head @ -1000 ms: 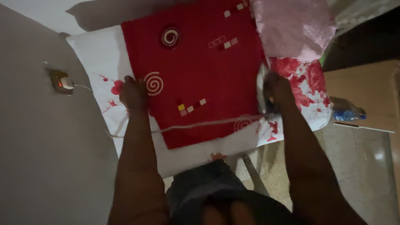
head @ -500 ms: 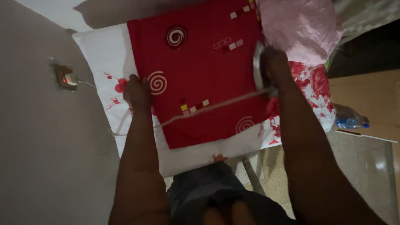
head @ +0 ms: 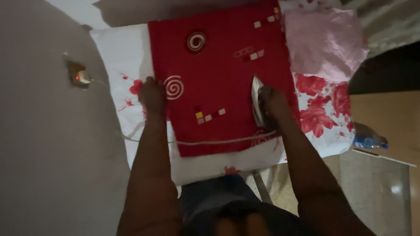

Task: The person is seen ironing and folding different pieces of cloth on a bed.

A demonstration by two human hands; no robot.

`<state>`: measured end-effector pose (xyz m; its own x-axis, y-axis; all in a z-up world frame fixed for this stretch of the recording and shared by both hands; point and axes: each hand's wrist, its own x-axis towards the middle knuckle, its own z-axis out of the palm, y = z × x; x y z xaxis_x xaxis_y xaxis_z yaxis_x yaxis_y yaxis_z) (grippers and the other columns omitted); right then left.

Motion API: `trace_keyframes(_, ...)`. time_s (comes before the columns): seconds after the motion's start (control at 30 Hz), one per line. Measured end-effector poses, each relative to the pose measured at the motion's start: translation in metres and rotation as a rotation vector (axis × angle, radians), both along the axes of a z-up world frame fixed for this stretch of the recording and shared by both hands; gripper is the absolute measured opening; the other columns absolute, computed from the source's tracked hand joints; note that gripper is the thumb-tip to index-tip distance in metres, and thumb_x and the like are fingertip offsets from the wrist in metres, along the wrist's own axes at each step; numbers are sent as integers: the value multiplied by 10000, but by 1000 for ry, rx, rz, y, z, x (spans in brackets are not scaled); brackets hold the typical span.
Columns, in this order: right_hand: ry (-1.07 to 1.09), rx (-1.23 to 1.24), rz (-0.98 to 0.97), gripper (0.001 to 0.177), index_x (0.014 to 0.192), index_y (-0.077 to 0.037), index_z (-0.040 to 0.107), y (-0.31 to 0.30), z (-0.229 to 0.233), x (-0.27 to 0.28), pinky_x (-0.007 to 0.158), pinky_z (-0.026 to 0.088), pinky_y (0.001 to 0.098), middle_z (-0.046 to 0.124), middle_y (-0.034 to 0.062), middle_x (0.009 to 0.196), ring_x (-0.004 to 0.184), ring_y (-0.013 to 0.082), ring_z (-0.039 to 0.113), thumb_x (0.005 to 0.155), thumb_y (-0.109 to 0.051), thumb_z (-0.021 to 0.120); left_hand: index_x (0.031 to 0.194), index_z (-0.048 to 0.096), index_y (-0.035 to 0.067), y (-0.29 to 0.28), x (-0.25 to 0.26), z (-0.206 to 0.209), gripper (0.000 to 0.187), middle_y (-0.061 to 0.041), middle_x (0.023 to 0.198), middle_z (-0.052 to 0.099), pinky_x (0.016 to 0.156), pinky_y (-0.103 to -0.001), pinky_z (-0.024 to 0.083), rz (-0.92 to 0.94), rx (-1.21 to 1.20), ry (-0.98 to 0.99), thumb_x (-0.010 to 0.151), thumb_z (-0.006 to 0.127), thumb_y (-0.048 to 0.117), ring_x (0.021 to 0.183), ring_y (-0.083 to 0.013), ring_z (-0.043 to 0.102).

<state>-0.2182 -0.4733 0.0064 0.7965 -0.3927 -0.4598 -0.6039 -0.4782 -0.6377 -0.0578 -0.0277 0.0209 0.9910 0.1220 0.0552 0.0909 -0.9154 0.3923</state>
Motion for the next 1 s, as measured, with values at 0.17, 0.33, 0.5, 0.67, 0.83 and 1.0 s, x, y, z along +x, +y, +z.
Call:
trace_keyframes(0.17,-459,-732,635,369,1201,-88,716,-45,-117,20,651,557,501,719,226,925,757,392,701,983,-359,595,993,638,71,7,9,-13,375,-184,887,722,744,-553,539,-34,-12,-11,867,772,398,872,-423,695)
trace_keyframes(0.33,-167,-43,249,339,1137,-56,689,34,17,66,587,550,468,700,194,828,659,336,692,998,-361,639,1039,658,78,18,-19,11,303,-163,902,729,740,-514,551,-53,-196,-37,878,720,327,866,-383,705)
trace_keyframes(0.5,-210,158,98,326,1162,-22,667,122,84,91,585,545,411,688,115,780,643,253,678,948,-268,683,1017,669,66,39,-70,70,288,-125,866,735,722,-472,543,15,-391,-93,908,700,331,818,-333,707)
trace_keyframes(0.67,-537,852,81,344,1213,-73,641,232,122,133,863,551,315,704,9,1056,967,164,667,880,-12,698,958,656,45,69,-128,105,200,-110,803,691,686,-389,538,93,-605,-257,972,678,243,717,-243,667)
trace_keyframes(0.83,-630,1281,49,350,1101,-2,646,321,59,204,927,583,417,698,109,1041,1010,278,668,798,165,696,914,651,33,84,-170,104,200,-133,731,643,652,-396,518,182,-624,-240,975,694,219,658,-262,606)
trace_keyframes(1.0,-709,1369,-47,349,1068,15,659,385,27,243,971,553,394,707,134,1074,1065,292,674,768,191,679,910,649,33,77,-177,79,193,-147,736,634,674,-421,520,98,-622,-112,976,692,209,691,-313,613)
